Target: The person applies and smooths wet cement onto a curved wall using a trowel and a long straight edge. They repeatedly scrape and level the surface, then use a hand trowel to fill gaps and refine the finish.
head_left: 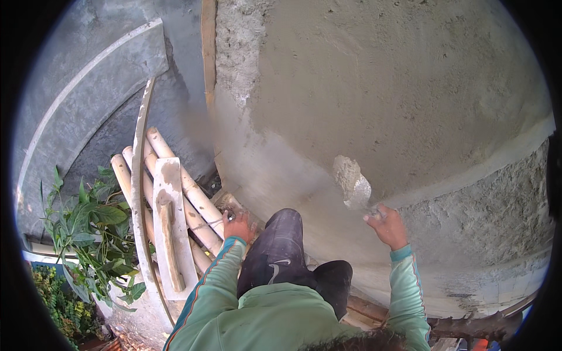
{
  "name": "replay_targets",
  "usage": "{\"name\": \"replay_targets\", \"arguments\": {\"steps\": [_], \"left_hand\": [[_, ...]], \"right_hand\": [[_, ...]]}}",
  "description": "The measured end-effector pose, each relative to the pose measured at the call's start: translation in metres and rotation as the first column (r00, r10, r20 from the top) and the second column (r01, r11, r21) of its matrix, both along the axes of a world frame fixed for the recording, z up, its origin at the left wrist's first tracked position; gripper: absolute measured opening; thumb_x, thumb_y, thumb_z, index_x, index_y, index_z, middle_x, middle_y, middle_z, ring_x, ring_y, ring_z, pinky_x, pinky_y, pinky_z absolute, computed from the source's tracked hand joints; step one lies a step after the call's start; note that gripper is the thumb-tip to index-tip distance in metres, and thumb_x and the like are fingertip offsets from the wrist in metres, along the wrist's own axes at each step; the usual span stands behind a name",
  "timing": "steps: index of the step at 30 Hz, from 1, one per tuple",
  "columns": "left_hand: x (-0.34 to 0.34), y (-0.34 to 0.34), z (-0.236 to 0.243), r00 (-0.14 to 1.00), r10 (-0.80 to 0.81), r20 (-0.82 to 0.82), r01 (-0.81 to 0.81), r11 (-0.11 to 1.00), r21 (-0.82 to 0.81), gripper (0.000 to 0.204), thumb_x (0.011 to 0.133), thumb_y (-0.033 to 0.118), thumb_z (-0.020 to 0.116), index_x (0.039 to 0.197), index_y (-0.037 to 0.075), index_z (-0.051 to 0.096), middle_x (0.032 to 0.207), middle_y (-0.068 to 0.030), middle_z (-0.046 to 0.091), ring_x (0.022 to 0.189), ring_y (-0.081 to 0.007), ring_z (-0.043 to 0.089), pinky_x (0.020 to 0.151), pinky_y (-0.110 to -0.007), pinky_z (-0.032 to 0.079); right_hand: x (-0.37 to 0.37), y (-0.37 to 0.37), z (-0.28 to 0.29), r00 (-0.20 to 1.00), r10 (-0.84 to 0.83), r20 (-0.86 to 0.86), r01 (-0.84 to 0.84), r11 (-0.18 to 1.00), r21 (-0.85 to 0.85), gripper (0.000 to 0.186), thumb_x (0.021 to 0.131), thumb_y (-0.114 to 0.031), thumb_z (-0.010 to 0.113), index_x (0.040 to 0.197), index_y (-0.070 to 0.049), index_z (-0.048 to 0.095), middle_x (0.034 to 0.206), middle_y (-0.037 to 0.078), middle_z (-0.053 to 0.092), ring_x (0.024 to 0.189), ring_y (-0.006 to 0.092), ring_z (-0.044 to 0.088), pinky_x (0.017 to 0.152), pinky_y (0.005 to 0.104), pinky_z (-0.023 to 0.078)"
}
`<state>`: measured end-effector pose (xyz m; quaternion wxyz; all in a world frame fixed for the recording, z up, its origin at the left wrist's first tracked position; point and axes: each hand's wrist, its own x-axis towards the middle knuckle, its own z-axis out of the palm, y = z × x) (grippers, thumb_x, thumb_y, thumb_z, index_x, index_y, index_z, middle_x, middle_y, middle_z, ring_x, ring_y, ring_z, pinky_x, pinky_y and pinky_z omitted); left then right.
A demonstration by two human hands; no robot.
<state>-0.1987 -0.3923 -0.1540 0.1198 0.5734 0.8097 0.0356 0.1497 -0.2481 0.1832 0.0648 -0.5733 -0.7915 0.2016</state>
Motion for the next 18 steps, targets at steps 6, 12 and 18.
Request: {"name": "replay_targets", "arguments": {"steps": [6, 12, 18], "left_hand": [[-0.004, 0.004, 0.001, 0.999, 0.029, 0.026, -0.029, 1.000, 0.009, 0.065, 0.096, 0.055, 0.050, 0.146, 0.013, 0.054, 0.143, -0.0120, 0.060, 0.124, -0.0249, 0.063, 0.123, -0.054, 0.008], [-0.008, 0.010, 0.038, 0.996, 0.047, 0.078, -0.035, 0.989, -0.143, 0.068, 0.092, 0.055, 0.053, 0.144, 0.010, 0.055, 0.144, -0.0123, 0.058, 0.122, -0.0242, 0.065, 0.123, -0.055, 0.007], [-0.002, 0.005, 0.005, 0.999, 0.016, 0.045, -0.014, 0.999, -0.038, 0.071, 0.091, 0.056, 0.056, 0.144, 0.009, 0.054, 0.148, -0.0125, 0.054, 0.114, -0.0253, 0.069, 0.123, -0.056, 0.007]], "right_hand": [[-0.122, 0.044, 0.096, 0.892, 0.372, -0.257, -0.433, 0.866, -0.250, 0.035, 0.092, -0.036, 0.074, 0.097, -0.002, 0.067, 0.075, 0.007, 0.065, 0.065, 0.0194, 0.062, 0.063, 0.0350, 0.049], [-0.155, 0.142, 0.129, 0.897, 0.225, -0.379, -0.408, 0.752, -0.518, 0.028, 0.096, -0.029, 0.069, 0.097, -0.001, 0.067, 0.076, 0.004, 0.065, 0.059, 0.0125, 0.060, 0.052, 0.0265, 0.048], [-0.114, 0.193, 0.211, 0.917, 0.128, -0.378, -0.063, 0.982, 0.180, 0.033, 0.100, -0.036, 0.060, 0.093, -0.004, 0.064, 0.069, 0.000, 0.057, 0.056, 0.0110, 0.052, 0.052, 0.0265, 0.044]]}}
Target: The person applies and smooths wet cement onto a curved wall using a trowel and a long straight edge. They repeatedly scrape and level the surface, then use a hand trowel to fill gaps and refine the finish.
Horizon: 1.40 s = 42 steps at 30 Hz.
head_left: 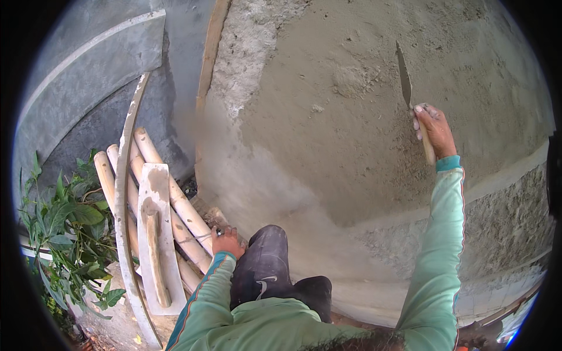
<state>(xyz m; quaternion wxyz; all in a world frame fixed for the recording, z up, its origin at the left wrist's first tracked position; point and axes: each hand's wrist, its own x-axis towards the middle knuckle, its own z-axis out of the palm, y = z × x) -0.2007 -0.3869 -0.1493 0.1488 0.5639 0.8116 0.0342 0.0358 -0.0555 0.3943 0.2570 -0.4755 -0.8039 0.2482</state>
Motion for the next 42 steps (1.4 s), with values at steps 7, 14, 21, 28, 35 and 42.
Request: {"name": "replay_targets", "arguments": {"steps": [7, 14, 21, 28, 35, 42], "left_hand": [[-0.006, 0.001, 0.027, 0.999, 0.006, 0.049, 0.002, 0.986, -0.169, 0.073, 0.088, 0.056, 0.059, 0.142, 0.007, 0.055, 0.149, -0.0137, 0.053, 0.113, -0.0265, 0.070, 0.122, -0.056, 0.007], [-0.007, 0.003, 0.015, 1.000, 0.020, 0.015, -0.019, 0.999, -0.049, 0.073, 0.087, 0.056, 0.060, 0.140, 0.007, 0.056, 0.144, -0.0129, 0.057, 0.107, -0.0268, 0.072, 0.123, -0.055, 0.008], [-0.002, 0.004, 0.018, 0.998, -0.008, 0.063, 0.009, 1.000, -0.027, 0.072, 0.087, 0.056, 0.060, 0.142, 0.011, 0.056, 0.146, -0.0112, 0.056, 0.112, -0.0256, 0.070, 0.123, -0.054, 0.008], [-0.002, 0.001, 0.023, 0.996, 0.008, 0.084, -0.005, 0.999, -0.037, 0.072, 0.088, 0.055, 0.059, 0.143, 0.009, 0.055, 0.143, -0.0125, 0.059, 0.112, -0.0254, 0.070, 0.123, -0.053, 0.010], [-0.007, -0.002, 0.019, 0.995, 0.054, 0.083, -0.056, 0.998, 0.019, 0.068, 0.088, 0.055, 0.059, 0.137, 0.007, 0.060, 0.137, -0.0143, 0.063, 0.110, -0.0243, 0.071, 0.122, -0.053, 0.012], [-0.004, 0.002, 0.024, 0.989, 0.040, 0.144, -0.050, 0.997, 0.066, 0.066, 0.087, 0.052, 0.062, 0.135, 0.008, 0.061, 0.137, -0.0146, 0.062, 0.109, -0.0255, 0.071, 0.122, -0.052, 0.014]], "right_hand": [[-0.016, -0.020, -0.023, 0.944, -0.216, 0.247, 0.170, 0.966, 0.197, 0.044, 0.102, -0.044, 0.054, 0.109, 0.000, 0.059, 0.081, 0.009, 0.061, 0.080, 0.0204, 0.064, 0.068, 0.0369, 0.052], [0.017, 0.030, -0.080, 0.793, -0.294, 0.533, 0.213, 0.955, 0.208, 0.052, 0.102, -0.045, 0.053, 0.118, 0.005, 0.059, 0.109, 0.031, 0.067, 0.108, 0.0489, 0.063, 0.092, 0.0535, 0.048], [0.083, -0.033, -0.093, 0.742, -0.452, 0.494, 0.177, 0.844, 0.507, 0.047, 0.101, -0.042, 0.056, 0.119, 0.001, 0.059, 0.101, 0.030, 0.069, 0.096, 0.0507, 0.066, 0.081, 0.0556, 0.053], [-0.033, -0.016, -0.091, 0.473, -0.419, 0.775, -0.123, 0.840, 0.529, 0.040, 0.104, -0.038, 0.051, 0.115, -0.001, 0.061, 0.097, 0.027, 0.071, 0.091, 0.0440, 0.070, 0.078, 0.0539, 0.056], [-0.118, 0.031, 0.035, 0.633, -0.490, 0.600, -0.096, 0.719, 0.688, 0.045, 0.105, -0.039, 0.048, 0.114, 0.002, 0.064, 0.104, 0.030, 0.070, 0.103, 0.0474, 0.067, 0.089, 0.0558, 0.052], [-0.076, 0.059, 0.093, 0.826, -0.537, 0.170, 0.210, 0.574, 0.792, 0.050, 0.105, -0.046, 0.047, 0.106, 0.002, 0.064, 0.101, 0.030, 0.070, 0.102, 0.0497, 0.065, 0.087, 0.0531, 0.051]]}}
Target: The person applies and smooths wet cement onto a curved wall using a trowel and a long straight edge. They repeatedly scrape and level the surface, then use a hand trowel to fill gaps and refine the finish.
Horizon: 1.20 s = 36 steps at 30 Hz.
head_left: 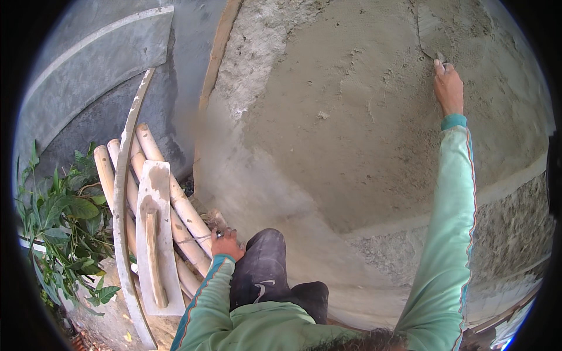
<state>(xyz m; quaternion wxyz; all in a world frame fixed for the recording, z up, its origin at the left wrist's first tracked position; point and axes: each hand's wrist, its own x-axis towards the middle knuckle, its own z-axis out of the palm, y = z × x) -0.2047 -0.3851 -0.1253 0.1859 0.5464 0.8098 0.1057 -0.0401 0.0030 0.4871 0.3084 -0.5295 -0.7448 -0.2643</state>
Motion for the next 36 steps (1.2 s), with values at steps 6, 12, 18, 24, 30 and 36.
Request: {"name": "replay_targets", "arguments": {"steps": [6, 12, 18, 24, 30, 36], "left_hand": [[-0.002, -0.004, -0.002, 1.000, -0.006, -0.022, 0.007, 1.000, 0.016, 0.065, 0.088, 0.051, 0.061, 0.137, 0.008, 0.061, 0.138, -0.0145, 0.062, 0.110, -0.0260, 0.070, 0.121, -0.053, 0.016], [-0.003, -0.002, -0.003, 1.000, -0.003, 0.017, 0.004, 1.000, -0.018, 0.069, 0.088, 0.052, 0.061, 0.139, 0.006, 0.059, 0.142, -0.0153, 0.060, 0.114, -0.0259, 0.069, 0.123, -0.051, 0.013], [-0.005, -0.007, -0.008, 1.000, 0.024, 0.001, -0.024, 1.000, -0.006, 0.070, 0.088, 0.053, 0.061, 0.140, 0.006, 0.058, 0.143, -0.0145, 0.059, 0.113, -0.0258, 0.069, 0.124, -0.049, 0.011], [-0.001, -0.001, -0.007, 1.000, 0.009, 0.016, -0.009, 1.000, -0.009, 0.065, 0.087, 0.051, 0.062, 0.136, 0.007, 0.060, 0.140, -0.0149, 0.061, 0.110, -0.0272, 0.070, 0.123, -0.052, 0.011], [-0.001, -0.001, -0.011, 0.999, 0.025, -0.021, -0.025, 1.000, 0.017, 0.067, 0.087, 0.052, 0.062, 0.137, 0.008, 0.059, 0.138, -0.0129, 0.062, 0.110, -0.0259, 0.070, 0.123, -0.051, 0.010], [-0.002, -0.003, -0.016, 0.997, 0.023, -0.068, -0.023, 1.000, 0.002, 0.066, 0.089, 0.052, 0.060, 0.138, 0.008, 0.059, 0.140, -0.0120, 0.061, 0.112, -0.0250, 0.069, 0.124, -0.051, 0.010]], "right_hand": [[0.006, -0.062, -0.163, 0.847, 0.135, -0.514, -0.422, 0.760, -0.495, 0.042, 0.106, -0.042, 0.052, 0.100, -0.001, 0.060, 0.073, 0.004, 0.058, 0.055, 0.0129, 0.057, 0.052, 0.0321, 0.047], [0.000, -0.026, -0.276, 0.944, 0.006, -0.329, -0.229, 0.731, -0.643, 0.042, 0.102, -0.040, 0.056, 0.102, 0.001, 0.063, 0.075, 0.013, 0.068, 0.063, 0.0257, 0.068, 0.061, 0.0402, 0.053], [0.005, -0.042, -0.345, 0.953, -0.141, -0.267, -0.142, 0.570, -0.810, 0.036, 0.099, -0.038, 0.062, 0.099, -0.002, 0.065, 0.070, 0.007, 0.065, 0.054, 0.0188, 0.061, 0.054, 0.0373, 0.049], [0.045, -0.030, -0.390, 0.975, -0.092, -0.202, -0.122, 0.538, -0.834, 0.042, 0.091, -0.028, 0.070, 0.122, 0.000, 0.067, 0.100, 0.021, 0.074, 0.097, 0.0354, 0.072, 0.089, 0.0424, 0.053], [0.040, -0.029, -0.319, 0.770, 0.013, -0.638, -0.435, 0.741, -0.511, 0.036, 0.091, -0.021, 0.072, 0.120, 0.000, 0.068, 0.101, 0.015, 0.073, 0.087, 0.0251, 0.070, 0.078, 0.0364, 0.053], [0.067, -0.048, -0.197, 0.634, -0.003, -0.773, -0.549, 0.702, -0.453, 0.030, 0.097, -0.019, 0.068, 0.121, -0.001, 0.064, 0.087, 0.004, 0.067, 0.071, 0.0121, 0.062, 0.057, 0.0272, 0.050]]}}
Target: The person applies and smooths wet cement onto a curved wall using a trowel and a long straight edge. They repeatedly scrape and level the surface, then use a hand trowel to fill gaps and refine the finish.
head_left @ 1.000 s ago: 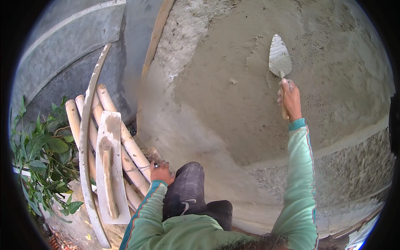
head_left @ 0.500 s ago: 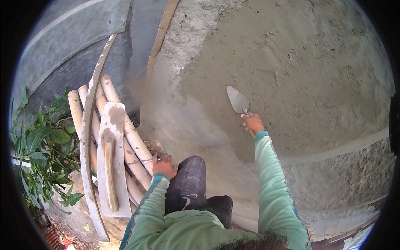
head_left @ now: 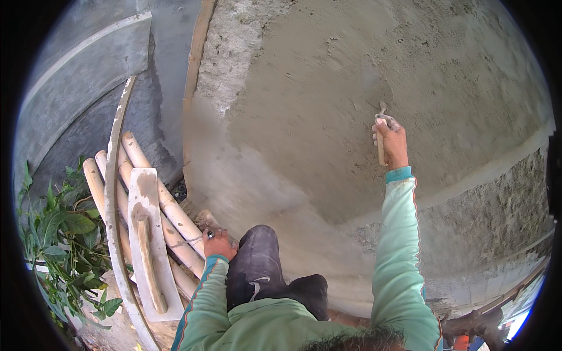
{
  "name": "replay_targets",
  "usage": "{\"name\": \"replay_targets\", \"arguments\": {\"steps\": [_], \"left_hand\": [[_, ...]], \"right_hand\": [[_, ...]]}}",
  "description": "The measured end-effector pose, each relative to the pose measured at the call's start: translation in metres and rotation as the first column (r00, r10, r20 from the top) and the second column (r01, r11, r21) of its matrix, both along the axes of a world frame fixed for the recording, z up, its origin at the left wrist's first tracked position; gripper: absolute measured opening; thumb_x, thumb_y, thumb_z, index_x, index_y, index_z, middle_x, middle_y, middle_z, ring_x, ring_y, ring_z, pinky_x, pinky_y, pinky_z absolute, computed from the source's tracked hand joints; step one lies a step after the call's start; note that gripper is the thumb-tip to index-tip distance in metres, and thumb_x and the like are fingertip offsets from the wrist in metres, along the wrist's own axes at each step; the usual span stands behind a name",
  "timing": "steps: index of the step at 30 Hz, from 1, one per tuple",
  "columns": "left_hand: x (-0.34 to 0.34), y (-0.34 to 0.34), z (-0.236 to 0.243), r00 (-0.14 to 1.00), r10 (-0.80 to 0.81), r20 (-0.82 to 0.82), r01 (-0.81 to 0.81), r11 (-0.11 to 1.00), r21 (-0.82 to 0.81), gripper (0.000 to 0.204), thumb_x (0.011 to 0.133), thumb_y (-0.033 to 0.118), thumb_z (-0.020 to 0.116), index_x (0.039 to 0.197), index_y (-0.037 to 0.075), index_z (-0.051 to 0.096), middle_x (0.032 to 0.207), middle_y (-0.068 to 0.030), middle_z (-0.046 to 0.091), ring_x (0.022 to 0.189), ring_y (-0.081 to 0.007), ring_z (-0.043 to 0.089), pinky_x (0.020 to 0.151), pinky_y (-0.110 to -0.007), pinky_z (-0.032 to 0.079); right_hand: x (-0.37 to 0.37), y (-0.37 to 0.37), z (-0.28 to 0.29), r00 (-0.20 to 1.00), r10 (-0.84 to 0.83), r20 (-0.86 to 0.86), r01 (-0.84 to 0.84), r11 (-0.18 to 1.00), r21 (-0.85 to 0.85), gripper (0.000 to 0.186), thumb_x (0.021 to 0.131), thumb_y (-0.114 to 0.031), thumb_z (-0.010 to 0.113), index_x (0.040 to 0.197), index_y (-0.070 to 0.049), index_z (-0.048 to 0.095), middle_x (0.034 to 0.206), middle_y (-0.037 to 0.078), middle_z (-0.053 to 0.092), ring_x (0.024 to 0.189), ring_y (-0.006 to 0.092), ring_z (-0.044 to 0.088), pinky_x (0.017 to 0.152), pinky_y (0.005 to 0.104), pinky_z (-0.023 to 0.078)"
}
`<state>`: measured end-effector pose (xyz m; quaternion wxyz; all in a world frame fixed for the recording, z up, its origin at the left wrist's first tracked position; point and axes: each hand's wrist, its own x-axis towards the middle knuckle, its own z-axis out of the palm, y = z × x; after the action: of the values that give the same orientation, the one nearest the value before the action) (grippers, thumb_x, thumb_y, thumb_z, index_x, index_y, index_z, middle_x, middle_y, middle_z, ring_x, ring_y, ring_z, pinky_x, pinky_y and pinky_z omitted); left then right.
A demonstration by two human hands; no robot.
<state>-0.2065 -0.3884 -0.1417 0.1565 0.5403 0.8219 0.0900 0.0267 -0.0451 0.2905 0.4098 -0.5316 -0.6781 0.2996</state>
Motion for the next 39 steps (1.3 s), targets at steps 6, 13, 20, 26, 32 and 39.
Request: {"name": "replay_targets", "arguments": {"steps": [6, 13, 20, 26, 32, 39], "left_hand": [[0.002, 0.001, 0.003, 1.000, -0.015, 0.001, 0.015, 1.000, 0.003, 0.067, 0.090, 0.054, 0.057, 0.139, 0.008, 0.058, 0.142, -0.0118, 0.060, 0.111, -0.0252, 0.070, 0.124, -0.052, 0.010], [0.002, 0.001, 0.016, 0.999, -0.042, -0.002, 0.041, 0.995, -0.087, 0.067, 0.089, 0.052, 0.058, 0.139, 0.008, 0.057, 0.140, -0.0132, 0.061, 0.108, -0.0252, 0.071, 0.123, -0.053, 0.011], [0.000, -0.001, 0.002, 1.000, -0.004, 0.001, 0.004, 0.999, -0.041, 0.068, 0.086, 0.053, 0.061, 0.136, 0.007, 0.060, 0.138, -0.0140, 0.062, 0.107, -0.0254, 0.071, 0.123, -0.051, 0.011], [0.004, 0.002, 0.011, 1.000, -0.020, 0.017, 0.020, 0.999, -0.031, 0.067, 0.086, 0.052, 0.062, 0.136, 0.008, 0.061, 0.135, -0.0137, 0.064, 0.108, -0.0244, 0.070, 0.123, -0.051, 0.011], [0.002, -0.001, 0.003, 0.999, -0.025, -0.027, 0.024, 0.999, -0.038, 0.067, 0.087, 0.053, 0.059, 0.136, 0.008, 0.061, 0.134, -0.0142, 0.065, 0.110, -0.0245, 0.070, 0.123, -0.052, 0.011], [0.006, 0.003, -0.001, 0.999, -0.037, -0.026, 0.036, 0.999, -0.027, 0.065, 0.089, 0.052, 0.057, 0.136, 0.008, 0.061, 0.135, -0.0135, 0.064, 0.110, -0.0251, 0.070, 0.123, -0.053, 0.012]], "right_hand": [[0.029, -0.003, 0.047, 0.983, 0.042, -0.177, -0.002, 0.975, 0.223, 0.029, 0.101, -0.022, 0.064, 0.121, -0.001, 0.062, 0.086, 0.003, 0.065, 0.072, 0.0119, 0.063, 0.058, 0.0263, 0.053], [-0.018, -0.023, -0.056, 0.886, 0.059, 0.459, -0.171, 0.963, 0.207, 0.033, 0.098, -0.026, 0.067, 0.117, 0.000, 0.062, 0.092, 0.014, 0.070, 0.071, 0.0230, 0.069, 0.063, 0.0356, 0.056], [-0.096, 0.002, -0.065, 0.820, -0.080, 0.567, -0.021, 0.985, 0.169, 0.041, 0.095, -0.033, 0.067, 0.120, -0.001, 0.066, 0.113, 0.024, 0.071, 0.112, 0.0445, 0.065, 0.095, 0.0503, 0.050], [-0.056, 0.022, 0.023, 0.917, -0.067, 0.394, -0.031, 0.971, 0.237, 0.036, 0.095, -0.030, 0.068, 0.115, 0.001, 0.068, 0.097, 0.016, 0.071, 0.087, 0.0276, 0.066, 0.074, 0.0399, 0.052], [-0.031, 0.000, 0.115, 0.988, 0.044, 0.147, -0.061, 0.992, 0.113, 0.034, 0.099, -0.029, 0.066, 0.117, -0.001, 0.064, 0.081, 0.002, 0.064, 0.060, 0.0094, 0.056, 0.050, 0.0259, 0.046], [0.022, 0.003, 0.185, 0.999, 0.039, 0.034, -0.047, 0.958, 0.282, 0.036, 0.101, -0.031, 0.062, 0.120, 0.000, 0.064, 0.084, 0.003, 0.065, 0.063, 0.0099, 0.059, 0.053, 0.0253, 0.048]]}}
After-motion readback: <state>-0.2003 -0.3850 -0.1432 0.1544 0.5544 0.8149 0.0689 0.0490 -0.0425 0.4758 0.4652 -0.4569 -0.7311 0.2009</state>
